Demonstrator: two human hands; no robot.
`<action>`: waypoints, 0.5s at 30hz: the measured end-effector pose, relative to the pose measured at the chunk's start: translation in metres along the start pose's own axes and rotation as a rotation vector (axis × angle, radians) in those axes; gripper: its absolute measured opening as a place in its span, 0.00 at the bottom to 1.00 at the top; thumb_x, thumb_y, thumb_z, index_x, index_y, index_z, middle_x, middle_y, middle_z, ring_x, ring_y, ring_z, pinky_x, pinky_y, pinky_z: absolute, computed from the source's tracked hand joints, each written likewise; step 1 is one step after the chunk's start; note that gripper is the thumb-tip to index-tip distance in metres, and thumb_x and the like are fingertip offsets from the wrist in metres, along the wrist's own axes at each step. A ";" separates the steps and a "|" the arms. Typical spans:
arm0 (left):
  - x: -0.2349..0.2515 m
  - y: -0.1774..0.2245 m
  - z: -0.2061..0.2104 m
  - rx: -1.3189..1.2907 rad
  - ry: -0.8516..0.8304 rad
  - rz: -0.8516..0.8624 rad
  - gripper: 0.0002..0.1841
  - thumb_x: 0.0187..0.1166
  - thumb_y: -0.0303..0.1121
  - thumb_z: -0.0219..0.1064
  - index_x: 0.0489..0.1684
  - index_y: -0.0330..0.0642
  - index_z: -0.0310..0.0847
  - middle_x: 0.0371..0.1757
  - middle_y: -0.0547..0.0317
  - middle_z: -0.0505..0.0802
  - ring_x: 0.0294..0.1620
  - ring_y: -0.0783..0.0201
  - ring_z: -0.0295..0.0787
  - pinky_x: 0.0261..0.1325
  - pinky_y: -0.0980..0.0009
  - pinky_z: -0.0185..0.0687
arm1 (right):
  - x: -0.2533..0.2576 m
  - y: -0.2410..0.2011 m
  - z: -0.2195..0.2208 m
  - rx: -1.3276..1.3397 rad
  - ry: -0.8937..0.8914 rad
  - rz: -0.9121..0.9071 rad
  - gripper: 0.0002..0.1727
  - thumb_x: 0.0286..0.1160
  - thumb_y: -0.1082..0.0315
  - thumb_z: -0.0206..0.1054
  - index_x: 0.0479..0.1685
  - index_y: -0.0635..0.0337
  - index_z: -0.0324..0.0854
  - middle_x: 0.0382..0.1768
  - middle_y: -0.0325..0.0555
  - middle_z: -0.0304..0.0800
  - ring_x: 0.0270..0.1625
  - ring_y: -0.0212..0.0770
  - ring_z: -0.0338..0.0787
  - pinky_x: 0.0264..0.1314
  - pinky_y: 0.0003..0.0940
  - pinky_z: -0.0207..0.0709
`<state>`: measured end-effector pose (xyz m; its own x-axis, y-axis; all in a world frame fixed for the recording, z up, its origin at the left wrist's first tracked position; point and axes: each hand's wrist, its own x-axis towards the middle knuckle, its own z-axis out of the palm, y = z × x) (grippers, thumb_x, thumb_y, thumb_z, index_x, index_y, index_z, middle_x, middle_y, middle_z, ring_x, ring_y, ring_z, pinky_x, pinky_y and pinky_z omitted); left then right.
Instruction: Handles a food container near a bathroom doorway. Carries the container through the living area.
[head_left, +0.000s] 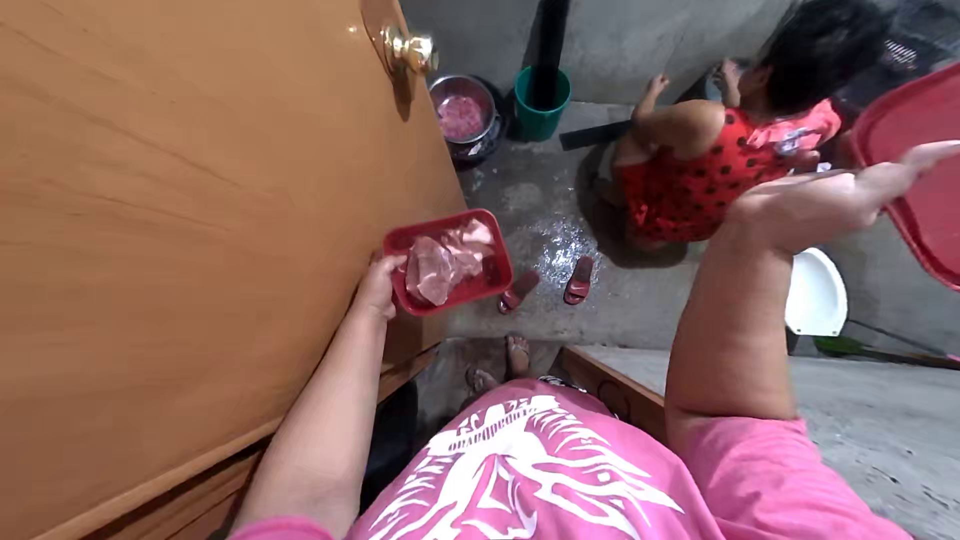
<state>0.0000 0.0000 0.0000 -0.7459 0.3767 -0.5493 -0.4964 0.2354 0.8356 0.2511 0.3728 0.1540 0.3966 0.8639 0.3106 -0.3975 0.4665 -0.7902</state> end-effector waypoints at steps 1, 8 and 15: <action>0.001 0.000 0.000 -0.005 0.014 0.004 0.18 0.83 0.37 0.57 0.69 0.47 0.76 0.48 0.55 0.94 0.45 0.62 0.94 0.47 0.61 0.91 | -0.002 0.001 -0.004 -0.025 0.027 0.000 0.27 0.98 0.59 0.34 0.80 0.70 0.60 0.67 0.55 0.80 0.67 0.42 0.83 0.67 0.43 0.79; 0.007 0.009 -0.006 0.018 0.015 0.009 0.16 0.84 0.41 0.55 0.63 0.47 0.79 0.48 0.57 0.94 0.46 0.63 0.93 0.47 0.60 0.89 | -0.047 0.004 -0.035 -0.072 -0.001 0.088 0.26 0.98 0.57 0.36 0.79 0.68 0.63 0.58 0.50 0.85 0.58 0.39 0.87 0.61 0.39 0.82; 0.026 0.010 0.004 -0.005 0.069 0.032 0.19 0.83 0.41 0.59 0.68 0.46 0.76 0.46 0.52 0.93 0.41 0.59 0.92 0.42 0.58 0.89 | -0.149 0.036 -0.030 -0.014 -0.478 0.430 0.30 0.96 0.49 0.33 0.64 0.64 0.73 0.45 0.43 0.90 0.48 0.38 0.91 0.59 0.42 0.87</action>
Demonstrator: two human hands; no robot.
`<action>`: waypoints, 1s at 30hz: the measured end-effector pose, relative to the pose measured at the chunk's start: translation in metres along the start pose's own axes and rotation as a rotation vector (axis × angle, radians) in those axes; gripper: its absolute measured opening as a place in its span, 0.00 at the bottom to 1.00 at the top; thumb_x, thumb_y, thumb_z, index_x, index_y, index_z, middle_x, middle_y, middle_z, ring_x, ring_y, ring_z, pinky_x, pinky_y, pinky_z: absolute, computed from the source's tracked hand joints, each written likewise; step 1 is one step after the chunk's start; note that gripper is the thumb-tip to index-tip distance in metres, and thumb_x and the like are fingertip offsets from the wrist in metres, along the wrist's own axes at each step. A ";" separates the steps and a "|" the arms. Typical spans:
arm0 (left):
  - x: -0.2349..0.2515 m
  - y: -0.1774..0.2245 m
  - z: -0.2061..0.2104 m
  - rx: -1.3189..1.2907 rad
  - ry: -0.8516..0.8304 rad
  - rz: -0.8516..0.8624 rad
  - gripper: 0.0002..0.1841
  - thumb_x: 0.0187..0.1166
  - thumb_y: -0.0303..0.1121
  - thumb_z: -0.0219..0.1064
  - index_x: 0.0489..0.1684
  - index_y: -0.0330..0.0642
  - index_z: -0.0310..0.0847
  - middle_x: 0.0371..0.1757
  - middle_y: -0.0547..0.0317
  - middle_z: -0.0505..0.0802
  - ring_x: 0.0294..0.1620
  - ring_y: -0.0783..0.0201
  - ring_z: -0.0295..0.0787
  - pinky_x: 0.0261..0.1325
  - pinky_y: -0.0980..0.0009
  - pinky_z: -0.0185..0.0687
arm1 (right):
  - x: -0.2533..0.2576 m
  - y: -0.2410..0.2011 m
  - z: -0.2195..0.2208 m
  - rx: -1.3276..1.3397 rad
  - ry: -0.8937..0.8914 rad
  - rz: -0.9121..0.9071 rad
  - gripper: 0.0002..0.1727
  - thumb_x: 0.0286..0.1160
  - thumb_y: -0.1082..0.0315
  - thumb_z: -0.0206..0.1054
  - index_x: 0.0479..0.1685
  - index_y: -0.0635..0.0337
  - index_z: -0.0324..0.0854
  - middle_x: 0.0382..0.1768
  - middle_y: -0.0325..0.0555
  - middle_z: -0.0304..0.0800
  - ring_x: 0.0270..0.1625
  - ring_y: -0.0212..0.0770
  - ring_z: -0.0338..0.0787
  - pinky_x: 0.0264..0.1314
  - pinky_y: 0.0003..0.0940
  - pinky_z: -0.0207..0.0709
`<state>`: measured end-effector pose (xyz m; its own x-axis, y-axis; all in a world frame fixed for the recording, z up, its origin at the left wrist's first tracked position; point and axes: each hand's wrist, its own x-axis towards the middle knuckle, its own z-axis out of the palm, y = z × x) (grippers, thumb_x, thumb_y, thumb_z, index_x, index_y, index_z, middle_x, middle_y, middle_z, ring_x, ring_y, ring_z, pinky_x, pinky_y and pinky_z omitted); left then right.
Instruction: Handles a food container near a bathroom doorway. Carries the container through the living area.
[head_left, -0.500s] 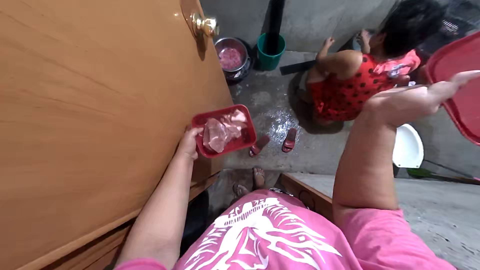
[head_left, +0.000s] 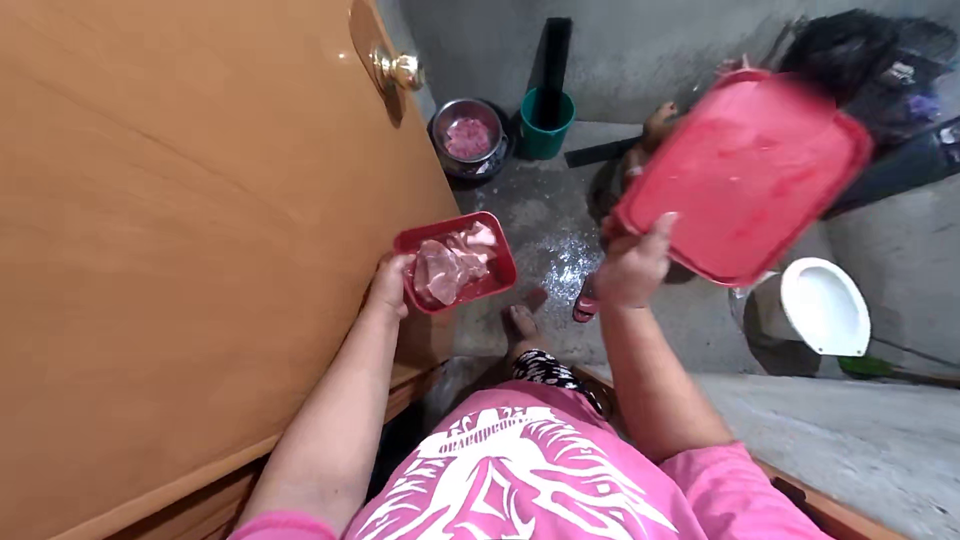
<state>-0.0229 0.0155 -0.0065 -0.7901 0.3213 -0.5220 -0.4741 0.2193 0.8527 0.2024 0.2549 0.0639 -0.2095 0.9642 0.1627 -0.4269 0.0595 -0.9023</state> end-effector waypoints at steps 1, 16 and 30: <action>0.004 0.001 0.007 0.008 0.010 0.010 0.21 0.83 0.41 0.60 0.71 0.46 0.74 0.46 0.51 0.93 0.41 0.59 0.91 0.41 0.58 0.88 | -0.004 0.011 0.015 0.001 -0.086 0.093 0.31 0.96 0.48 0.33 0.66 0.66 0.73 0.45 0.45 0.91 0.49 0.39 0.92 0.60 0.43 0.87; 0.122 0.074 0.152 0.099 0.231 0.144 0.39 0.79 0.35 0.68 0.89 0.36 0.52 0.76 0.39 0.79 0.72 0.54 0.82 0.72 0.57 0.82 | 0.104 0.199 0.183 -0.604 -0.519 0.859 0.47 0.93 0.36 0.33 0.48 0.73 0.87 0.51 0.69 0.90 0.60 0.59 0.90 0.68 0.58 0.79; 0.234 0.174 0.263 0.946 0.317 0.332 0.48 0.73 0.49 0.76 0.91 0.40 0.51 0.82 0.32 0.74 0.77 0.36 0.77 0.75 0.38 0.74 | 0.223 0.330 0.245 0.454 -0.018 0.865 0.42 0.89 0.33 0.37 0.81 0.59 0.69 0.75 0.54 0.80 0.76 0.47 0.80 0.77 0.49 0.76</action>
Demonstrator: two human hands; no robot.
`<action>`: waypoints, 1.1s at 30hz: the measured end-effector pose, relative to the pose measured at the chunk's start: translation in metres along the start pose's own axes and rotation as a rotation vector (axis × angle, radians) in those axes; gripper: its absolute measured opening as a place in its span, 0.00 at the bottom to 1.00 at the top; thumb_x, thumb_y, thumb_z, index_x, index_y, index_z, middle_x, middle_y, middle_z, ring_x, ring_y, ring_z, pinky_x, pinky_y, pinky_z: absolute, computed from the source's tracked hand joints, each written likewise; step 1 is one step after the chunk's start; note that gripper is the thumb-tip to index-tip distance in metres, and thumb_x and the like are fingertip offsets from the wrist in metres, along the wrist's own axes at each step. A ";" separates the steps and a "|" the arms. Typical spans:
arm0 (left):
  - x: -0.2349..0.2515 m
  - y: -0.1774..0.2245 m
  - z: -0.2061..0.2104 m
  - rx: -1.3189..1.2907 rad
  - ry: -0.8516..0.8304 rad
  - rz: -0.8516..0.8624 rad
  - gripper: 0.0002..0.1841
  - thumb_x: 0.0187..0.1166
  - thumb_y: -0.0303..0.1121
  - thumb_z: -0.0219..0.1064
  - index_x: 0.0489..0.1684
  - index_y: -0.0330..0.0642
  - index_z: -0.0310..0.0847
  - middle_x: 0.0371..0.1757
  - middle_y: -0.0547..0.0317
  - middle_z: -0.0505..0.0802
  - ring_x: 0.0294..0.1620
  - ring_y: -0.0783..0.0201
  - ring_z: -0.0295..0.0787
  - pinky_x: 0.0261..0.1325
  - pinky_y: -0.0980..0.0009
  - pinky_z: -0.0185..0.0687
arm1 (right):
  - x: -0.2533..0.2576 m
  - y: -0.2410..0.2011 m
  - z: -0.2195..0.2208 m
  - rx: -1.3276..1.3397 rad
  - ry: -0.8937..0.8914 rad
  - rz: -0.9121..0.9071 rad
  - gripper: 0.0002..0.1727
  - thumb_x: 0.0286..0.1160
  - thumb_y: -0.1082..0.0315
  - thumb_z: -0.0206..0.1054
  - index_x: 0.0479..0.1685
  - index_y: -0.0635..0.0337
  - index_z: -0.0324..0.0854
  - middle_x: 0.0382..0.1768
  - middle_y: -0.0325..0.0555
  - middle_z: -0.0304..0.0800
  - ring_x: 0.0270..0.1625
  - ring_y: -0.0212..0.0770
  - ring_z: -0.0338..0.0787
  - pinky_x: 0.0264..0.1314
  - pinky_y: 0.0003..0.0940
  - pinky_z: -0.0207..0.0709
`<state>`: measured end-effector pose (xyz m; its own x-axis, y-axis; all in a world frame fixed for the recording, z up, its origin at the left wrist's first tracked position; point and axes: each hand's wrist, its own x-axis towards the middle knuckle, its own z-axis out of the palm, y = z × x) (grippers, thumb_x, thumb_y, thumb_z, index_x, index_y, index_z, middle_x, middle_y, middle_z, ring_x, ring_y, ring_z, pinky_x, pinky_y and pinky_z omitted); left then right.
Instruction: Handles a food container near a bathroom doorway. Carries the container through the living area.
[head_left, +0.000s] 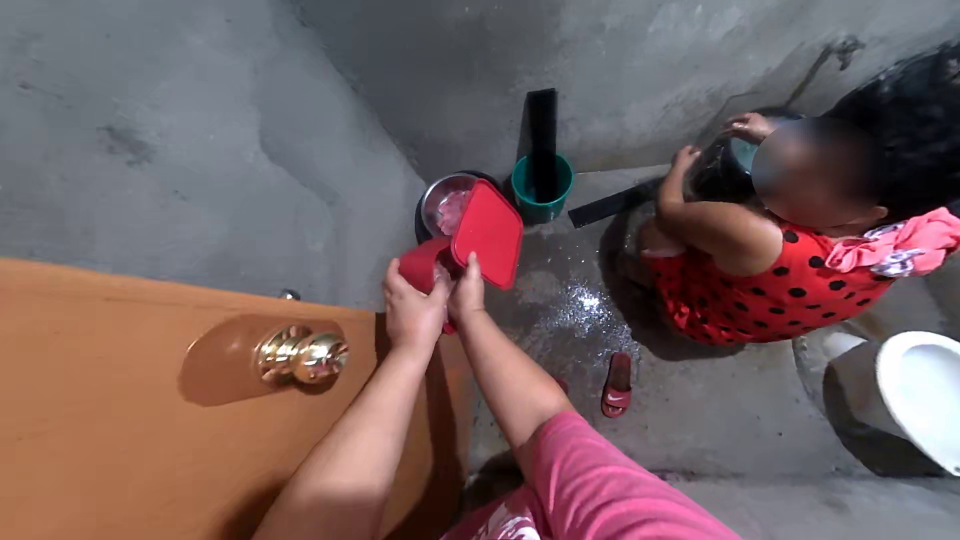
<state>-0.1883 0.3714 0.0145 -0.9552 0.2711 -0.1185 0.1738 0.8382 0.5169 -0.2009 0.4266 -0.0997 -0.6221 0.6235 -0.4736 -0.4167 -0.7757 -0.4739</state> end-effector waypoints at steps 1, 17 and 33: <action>0.005 0.005 0.001 0.039 0.011 0.007 0.49 0.73 0.50 0.75 0.91 0.40 0.51 0.82 0.31 0.74 0.75 0.35 0.79 0.73 0.37 0.75 | 0.005 -0.002 0.005 0.045 -0.010 0.014 0.42 0.89 0.33 0.36 0.82 0.58 0.67 0.76 0.54 0.78 0.77 0.47 0.80 0.77 0.49 0.76; 0.047 0.040 -0.016 0.350 0.113 0.164 0.48 0.72 0.48 0.75 0.91 0.41 0.51 0.82 0.28 0.71 0.75 0.28 0.75 0.66 0.30 0.75 | 0.034 0.004 0.067 0.354 -0.006 0.045 0.36 0.95 0.45 0.36 0.85 0.66 0.61 0.82 0.55 0.72 0.84 0.42 0.73 0.87 0.36 0.65; 0.005 -0.015 0.022 -1.064 0.041 -0.290 0.26 0.88 0.36 0.56 0.84 0.38 0.61 0.69 0.41 0.85 0.66 0.51 0.86 0.67 0.50 0.85 | -0.027 -0.103 0.059 -1.280 -0.034 -0.014 0.47 0.87 0.30 0.39 0.60 0.67 0.87 0.73 0.68 0.80 0.80 0.64 0.77 0.80 0.70 0.67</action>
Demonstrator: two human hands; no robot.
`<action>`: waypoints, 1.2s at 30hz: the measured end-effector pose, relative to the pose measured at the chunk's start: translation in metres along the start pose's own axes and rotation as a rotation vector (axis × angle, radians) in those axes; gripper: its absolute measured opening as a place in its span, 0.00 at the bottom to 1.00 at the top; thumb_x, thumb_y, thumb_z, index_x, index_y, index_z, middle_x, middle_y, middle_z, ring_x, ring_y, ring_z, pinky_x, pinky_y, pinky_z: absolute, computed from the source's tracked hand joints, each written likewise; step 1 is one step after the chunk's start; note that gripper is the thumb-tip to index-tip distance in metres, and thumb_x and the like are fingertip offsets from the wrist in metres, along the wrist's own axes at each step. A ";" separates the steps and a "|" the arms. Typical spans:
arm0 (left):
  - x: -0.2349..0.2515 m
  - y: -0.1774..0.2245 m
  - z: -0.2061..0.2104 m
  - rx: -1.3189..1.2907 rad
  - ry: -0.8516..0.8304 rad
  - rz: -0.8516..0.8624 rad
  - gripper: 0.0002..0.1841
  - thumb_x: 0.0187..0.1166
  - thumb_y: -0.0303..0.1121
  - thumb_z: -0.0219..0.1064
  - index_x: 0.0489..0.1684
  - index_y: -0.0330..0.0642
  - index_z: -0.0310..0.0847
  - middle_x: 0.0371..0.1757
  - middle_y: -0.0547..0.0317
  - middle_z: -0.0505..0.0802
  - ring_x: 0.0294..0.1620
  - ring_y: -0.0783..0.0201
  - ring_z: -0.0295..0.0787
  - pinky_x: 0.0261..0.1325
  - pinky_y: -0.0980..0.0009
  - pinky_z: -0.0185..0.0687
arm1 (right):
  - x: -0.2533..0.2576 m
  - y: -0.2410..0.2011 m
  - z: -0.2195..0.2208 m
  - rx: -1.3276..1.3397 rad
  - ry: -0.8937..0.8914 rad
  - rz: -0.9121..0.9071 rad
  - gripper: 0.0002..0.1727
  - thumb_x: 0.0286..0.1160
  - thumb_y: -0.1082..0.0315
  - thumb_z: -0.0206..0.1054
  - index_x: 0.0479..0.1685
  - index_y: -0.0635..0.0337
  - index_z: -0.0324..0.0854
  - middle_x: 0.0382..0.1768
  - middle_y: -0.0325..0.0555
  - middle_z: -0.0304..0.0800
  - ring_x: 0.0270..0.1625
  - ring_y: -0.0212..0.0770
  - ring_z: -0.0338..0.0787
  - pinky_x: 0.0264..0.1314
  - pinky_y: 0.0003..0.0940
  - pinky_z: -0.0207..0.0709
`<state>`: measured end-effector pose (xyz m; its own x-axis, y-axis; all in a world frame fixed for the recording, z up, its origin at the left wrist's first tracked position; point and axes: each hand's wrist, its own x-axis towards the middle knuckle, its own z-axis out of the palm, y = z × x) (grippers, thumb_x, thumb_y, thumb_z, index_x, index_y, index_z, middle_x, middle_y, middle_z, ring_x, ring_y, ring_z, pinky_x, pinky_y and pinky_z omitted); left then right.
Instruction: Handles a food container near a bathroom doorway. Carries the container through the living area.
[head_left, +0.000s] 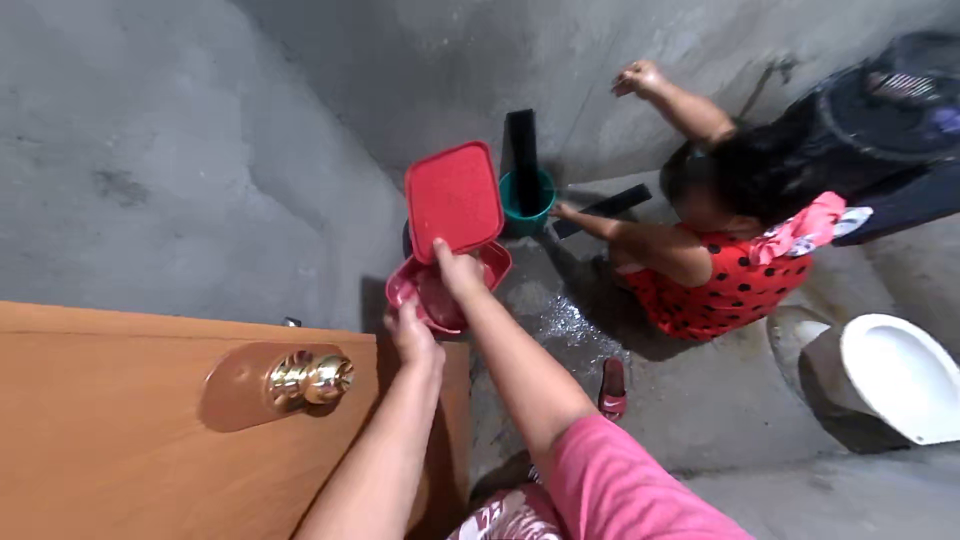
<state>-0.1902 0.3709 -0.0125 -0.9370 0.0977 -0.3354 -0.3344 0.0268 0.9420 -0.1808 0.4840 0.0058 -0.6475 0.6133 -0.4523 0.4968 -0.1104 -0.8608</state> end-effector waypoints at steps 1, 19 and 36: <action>-0.009 -0.008 -0.004 -0.076 -0.010 -0.069 0.24 0.89 0.38 0.54 0.80 0.38 0.67 0.67 0.42 0.86 0.66 0.52 0.87 0.66 0.49 0.85 | -0.011 0.001 -0.003 -0.098 0.032 -0.037 0.45 0.88 0.32 0.40 0.64 0.65 0.86 0.84 0.64 0.69 0.88 0.62 0.66 0.87 0.68 0.58; -0.236 -0.032 -0.192 -0.035 -0.245 -0.285 0.21 0.90 0.41 0.54 0.73 0.39 0.75 0.64 0.45 0.89 0.64 0.55 0.87 0.64 0.53 0.84 | -0.336 0.090 -0.182 0.894 1.146 -0.578 0.10 0.83 0.68 0.63 0.54 0.65 0.79 0.44 0.47 0.89 0.49 0.42 0.91 0.55 0.44 0.87; -0.415 -0.025 -0.402 -0.212 -0.345 -0.370 0.22 0.92 0.41 0.43 0.59 0.38 0.81 0.44 0.50 0.95 0.47 0.59 0.95 0.50 0.58 0.92 | -0.494 0.156 -0.098 0.153 -0.496 -0.955 0.05 0.75 0.67 0.73 0.39 0.47 0.96 0.88 0.44 0.68 0.89 0.46 0.67 0.87 0.46 0.69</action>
<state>0.1662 -0.0702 0.1006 -0.6776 0.4410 -0.5885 -0.6817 -0.0767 0.7276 0.2727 0.2404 0.1177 -0.9067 0.1177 0.4051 -0.3908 0.1274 -0.9116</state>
